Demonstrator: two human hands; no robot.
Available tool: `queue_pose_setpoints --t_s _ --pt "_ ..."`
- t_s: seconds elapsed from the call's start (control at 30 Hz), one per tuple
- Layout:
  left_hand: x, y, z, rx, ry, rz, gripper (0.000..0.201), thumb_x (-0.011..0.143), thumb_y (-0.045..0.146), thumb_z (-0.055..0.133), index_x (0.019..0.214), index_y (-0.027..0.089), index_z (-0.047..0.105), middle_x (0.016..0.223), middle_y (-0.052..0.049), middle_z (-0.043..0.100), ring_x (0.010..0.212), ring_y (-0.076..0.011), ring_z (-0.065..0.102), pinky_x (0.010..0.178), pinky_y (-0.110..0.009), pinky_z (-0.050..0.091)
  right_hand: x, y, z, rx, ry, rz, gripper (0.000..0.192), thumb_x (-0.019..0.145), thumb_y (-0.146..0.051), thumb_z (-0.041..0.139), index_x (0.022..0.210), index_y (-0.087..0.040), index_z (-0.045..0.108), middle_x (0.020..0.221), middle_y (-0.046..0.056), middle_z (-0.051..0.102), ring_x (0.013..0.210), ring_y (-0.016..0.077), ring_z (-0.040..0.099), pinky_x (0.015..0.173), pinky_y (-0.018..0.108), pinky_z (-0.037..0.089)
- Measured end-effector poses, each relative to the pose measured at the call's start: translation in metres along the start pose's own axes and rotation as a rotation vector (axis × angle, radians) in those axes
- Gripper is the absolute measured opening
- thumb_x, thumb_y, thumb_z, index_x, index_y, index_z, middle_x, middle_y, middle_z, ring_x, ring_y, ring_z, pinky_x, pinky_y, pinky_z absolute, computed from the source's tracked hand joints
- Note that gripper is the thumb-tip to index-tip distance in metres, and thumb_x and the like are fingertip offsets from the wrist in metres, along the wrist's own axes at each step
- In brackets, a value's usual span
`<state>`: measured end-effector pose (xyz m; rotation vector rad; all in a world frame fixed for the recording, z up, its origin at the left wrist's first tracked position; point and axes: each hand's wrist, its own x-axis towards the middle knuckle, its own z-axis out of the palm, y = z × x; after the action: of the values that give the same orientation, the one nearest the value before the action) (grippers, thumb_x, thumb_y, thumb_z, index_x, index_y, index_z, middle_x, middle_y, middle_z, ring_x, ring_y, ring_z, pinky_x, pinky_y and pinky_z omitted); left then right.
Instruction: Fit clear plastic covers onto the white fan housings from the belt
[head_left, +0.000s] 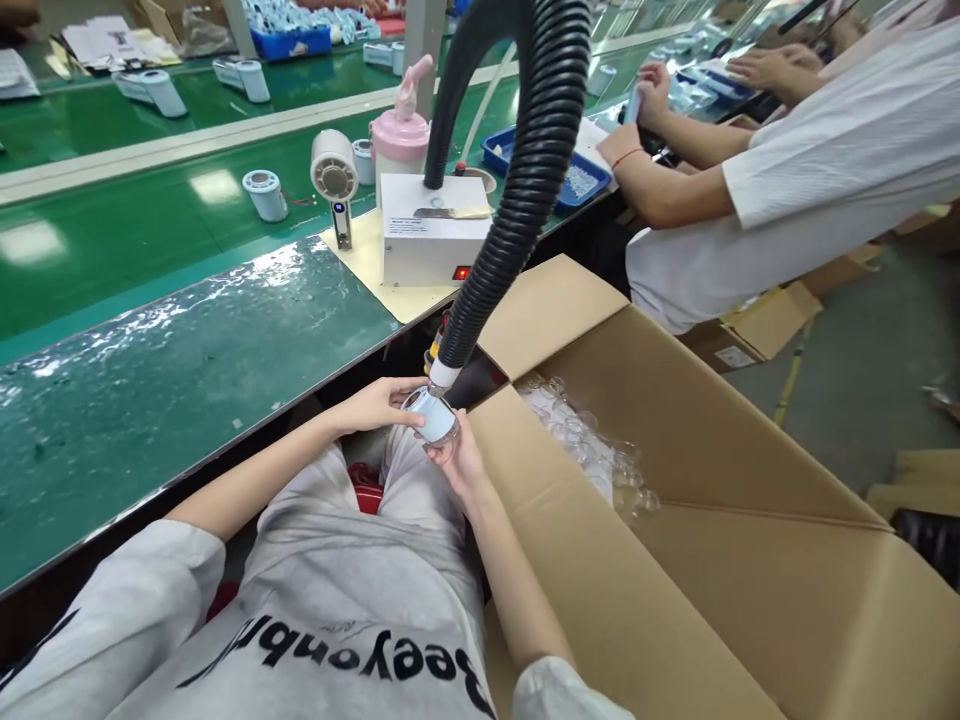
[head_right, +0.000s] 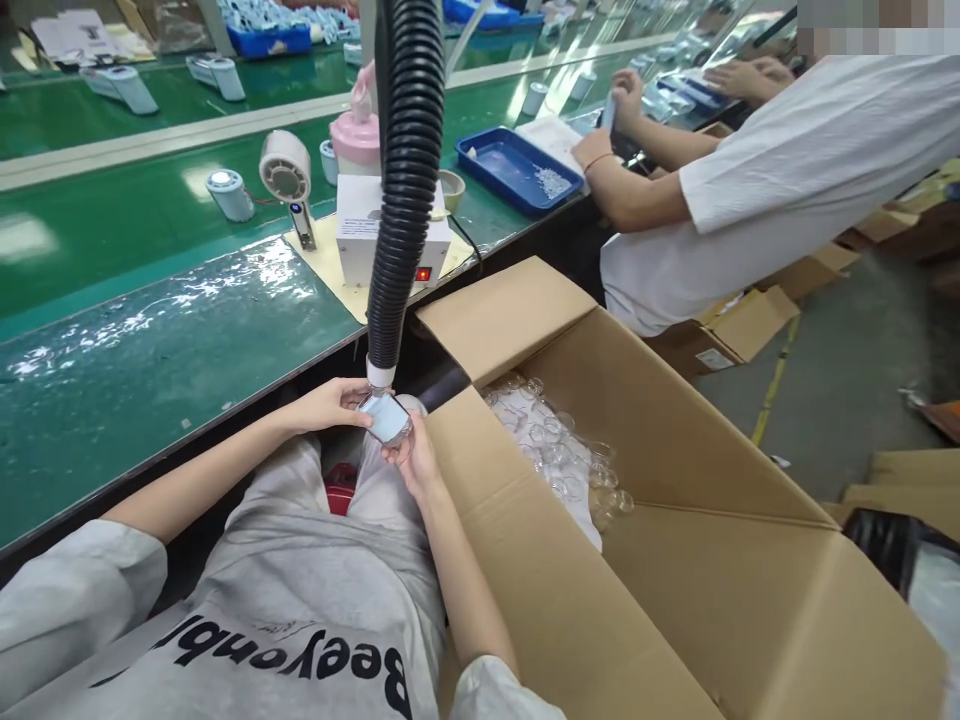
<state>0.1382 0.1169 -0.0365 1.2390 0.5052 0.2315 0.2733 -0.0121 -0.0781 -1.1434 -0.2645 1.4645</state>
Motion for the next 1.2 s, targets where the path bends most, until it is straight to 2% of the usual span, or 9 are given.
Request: queue_pose_setpoints --t_s 0.23,0.4,0.63,0.83,0.93,1.0,1.07,1.13,1.2 --pt "-0.044 0.009 -0.002 0.075 0.047 0.012 0.081 0.062 0.024 0.095 0.135 0.015 0.063 0.142 -0.019 0.064 0.128 -0.0297 0.064 0.114 -0.046 0.047 -0.011 -0.007 0.011 -0.015 -0.114 0.06 0.048 0.084 -0.066 0.069 0.092 -0.022 0.054 0.058 -0.001 0.067 0.036 0.0124 0.059 0.031 0.017 0.042" --pt "-0.081 0.013 0.006 0.175 0.023 0.144 0.071 0.068 0.023 0.093 0.133 0.022 0.064 0.146 -0.016 0.061 0.132 -0.0291 0.062 0.113 -0.043 0.049 -0.038 -0.017 0.02 -0.084 -0.222 0.151 0.059 0.073 -0.073 0.077 0.085 -0.021 0.052 0.055 -0.002 0.067 0.038 0.0141 0.062 0.03 0.017 0.044" --pt "-0.106 0.02 0.017 0.435 -0.026 0.399 0.069 0.076 0.024 0.088 0.14 0.032 0.062 0.148 -0.013 0.059 0.136 -0.0308 0.058 0.11 -0.044 0.052 -0.065 -0.04 0.033 -0.185 -0.364 0.369 0.066 0.085 -0.081 0.058 0.086 -0.015 0.06 0.057 0.005 0.068 0.038 0.0114 0.059 0.03 0.015 0.039" --pt "-0.12 0.027 0.024 0.541 0.022 0.4 0.064 0.082 0.024 0.082 0.141 0.03 0.06 0.141 -0.013 0.062 0.13 -0.0289 0.061 0.105 -0.042 0.055 -0.07 -0.036 0.034 -0.222 -0.471 0.417 0.082 0.083 -0.091 0.046 0.09 -0.012 0.067 0.059 0.006 0.066 0.04 0.0113 0.058 0.032 0.015 0.04" --pt "-0.126 0.031 0.03 0.463 0.067 0.305 0.063 0.081 0.028 0.082 0.14 0.026 0.06 0.135 -0.013 0.064 0.12 -0.0269 0.065 0.093 -0.036 0.06 -0.072 -0.033 0.028 -0.328 -0.492 0.223 0.087 0.084 -0.093 0.039 0.105 -0.014 0.068 0.075 0.01 0.072 0.055 0.0175 0.068 0.044 0.024 0.056" --pt "-0.129 0.035 0.033 0.406 0.103 0.222 0.063 0.081 0.03 0.082 0.14 0.023 0.06 0.13 -0.013 0.066 0.106 -0.0226 0.069 0.084 -0.031 0.061 -0.074 -0.033 0.023 -0.458 -0.464 -0.106 0.082 0.086 -0.088 0.046 0.127 -0.019 0.062 0.112 0.015 0.074 0.085 0.0244 0.076 0.07 0.035 0.066" --pt "-0.13 0.038 0.034 0.359 0.126 0.155 0.064 0.081 0.031 0.082 0.14 0.021 0.06 0.124 -0.012 0.069 0.092 -0.0172 0.069 0.074 -0.026 0.059 -0.075 -0.034 0.018 -0.655 -0.473 -0.543 0.071 0.089 -0.071 0.065 0.146 -0.03 0.05 0.147 0.014 0.058 0.121 0.0296 0.067 0.097 0.046 0.061" --pt "-0.131 0.04 0.034 0.334 0.131 0.111 0.066 0.081 0.032 0.082 0.141 0.02 0.059 0.118 -0.011 0.07 0.08 -0.013 0.065 0.066 -0.022 0.056 -0.075 -0.037 0.016 -0.856 -0.542 -0.927 0.065 0.094 -0.04 0.074 0.152 -0.04 0.045 0.158 0.007 0.049 0.138 0.0292 0.055 0.112 0.05 0.052" --pt "-0.132 0.041 0.033 0.321 0.115 0.086 0.07 0.08 0.033 0.083 0.144 0.02 0.057 0.113 -0.009 0.072 0.074 -0.0112 0.063 0.062 -0.021 0.054 -0.076 -0.038 0.015 -0.953 -0.589 -1.087 0.062 0.096 -0.018 0.071 0.15 -0.041 0.05 0.154 0.005 0.055 0.14 0.0271 0.055 0.114 0.05 0.05"
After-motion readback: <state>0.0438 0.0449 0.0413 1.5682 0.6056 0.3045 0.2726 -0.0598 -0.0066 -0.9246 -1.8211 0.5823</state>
